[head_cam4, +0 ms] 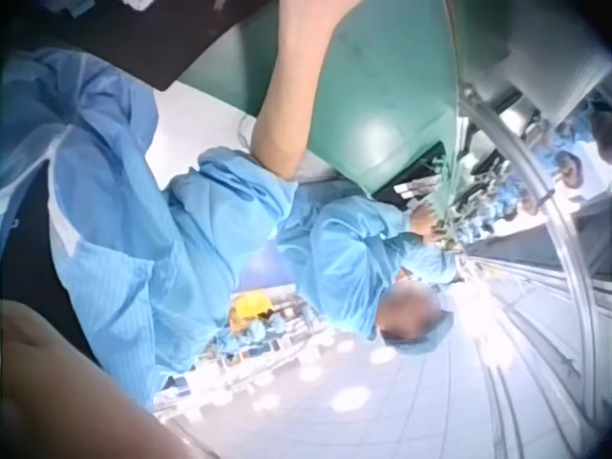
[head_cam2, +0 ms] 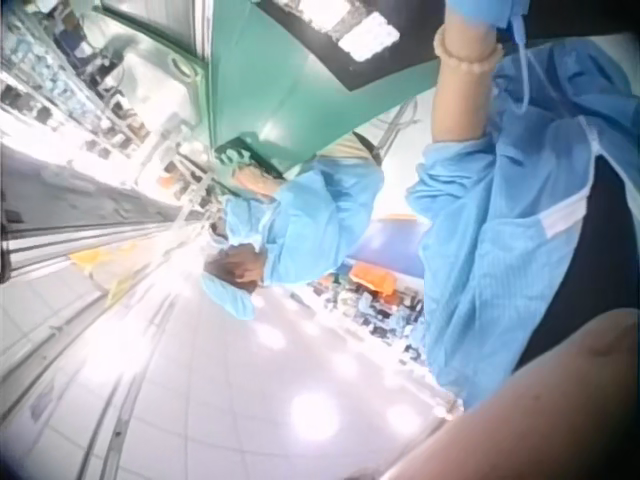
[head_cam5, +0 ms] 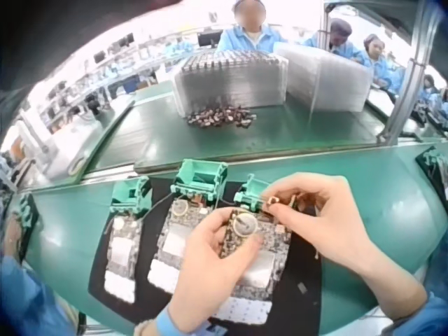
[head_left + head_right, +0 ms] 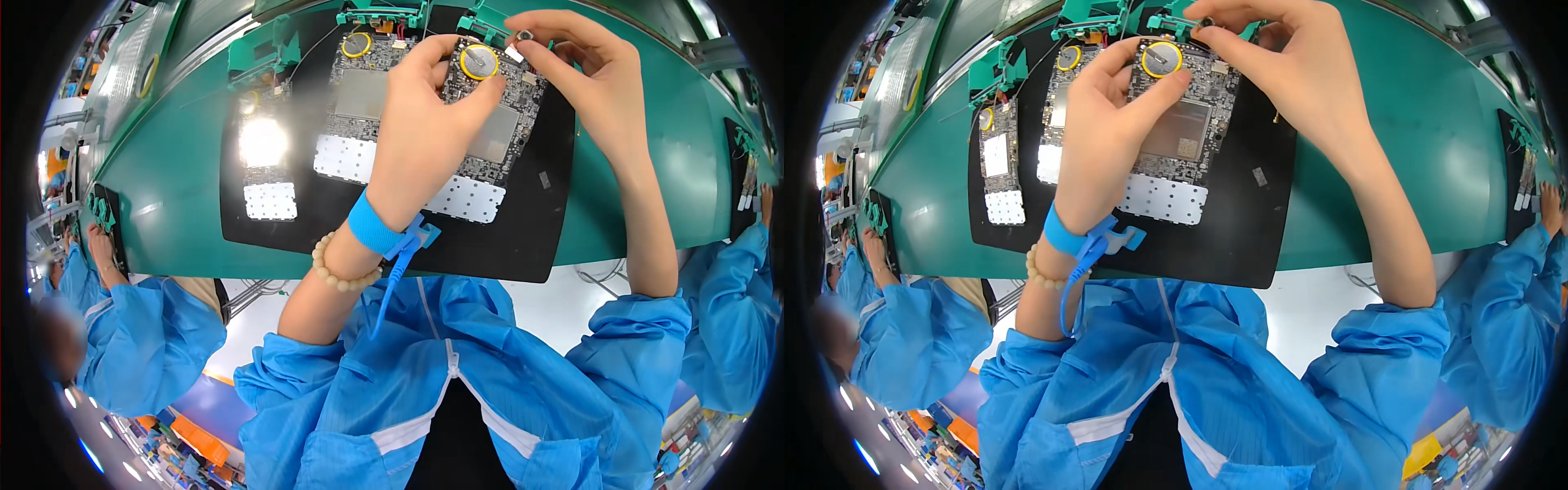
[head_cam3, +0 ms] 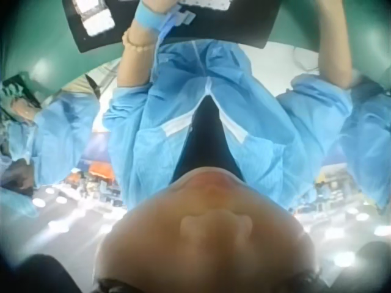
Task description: Assembling internal components, including batteries and circuit boards, into small electronic devices at a factory workstation.
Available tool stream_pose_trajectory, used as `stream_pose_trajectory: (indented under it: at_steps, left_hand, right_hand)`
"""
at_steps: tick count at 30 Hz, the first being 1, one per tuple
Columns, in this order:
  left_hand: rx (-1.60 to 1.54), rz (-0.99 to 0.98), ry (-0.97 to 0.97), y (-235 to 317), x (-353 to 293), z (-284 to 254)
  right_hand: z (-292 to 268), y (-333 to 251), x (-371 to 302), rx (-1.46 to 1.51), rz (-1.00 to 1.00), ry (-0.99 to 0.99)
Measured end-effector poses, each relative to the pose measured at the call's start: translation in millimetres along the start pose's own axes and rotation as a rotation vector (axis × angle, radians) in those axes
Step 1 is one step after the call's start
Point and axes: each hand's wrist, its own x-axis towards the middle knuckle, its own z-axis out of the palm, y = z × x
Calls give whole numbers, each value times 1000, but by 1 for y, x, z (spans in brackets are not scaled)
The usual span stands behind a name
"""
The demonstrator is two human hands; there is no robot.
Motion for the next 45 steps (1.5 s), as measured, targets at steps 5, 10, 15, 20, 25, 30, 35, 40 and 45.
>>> stream_pose_trajectory:
  at_steps: [5,10,15,20,25,30,35,40,45]
  left_hand:
    - [90,115,21,-1,1,1]
    - [84,114,17,1,0,2]
    - [100,135,29,0,-1,2]
    - [134,141,38,-2,-2,4]
    - [153,154,72,-8,1,3]
    - [158,33,85,5,-1,11]
    - [162,66,102,-3,1,11]
    - [191,111,103,-8,2,11]
    - [515,305,74,-14,-4,1]
  right_hand:
    - [3,-20,1,84,234,61]
    - [3,-18,-1,103,246,71]
    - [3,-18,-1,84,219,51]
    - [-1,-22,-5,-117,63,47]
    - [10,-7,1,168,-545,53]
    - [-2,2,-16,-363,-352,-3]
    - [2,-1,-16,-216,-140,-53]
    - [11,3,-19,-256,-283,13]
    - [8,-13,-22,-243,-186,-5]
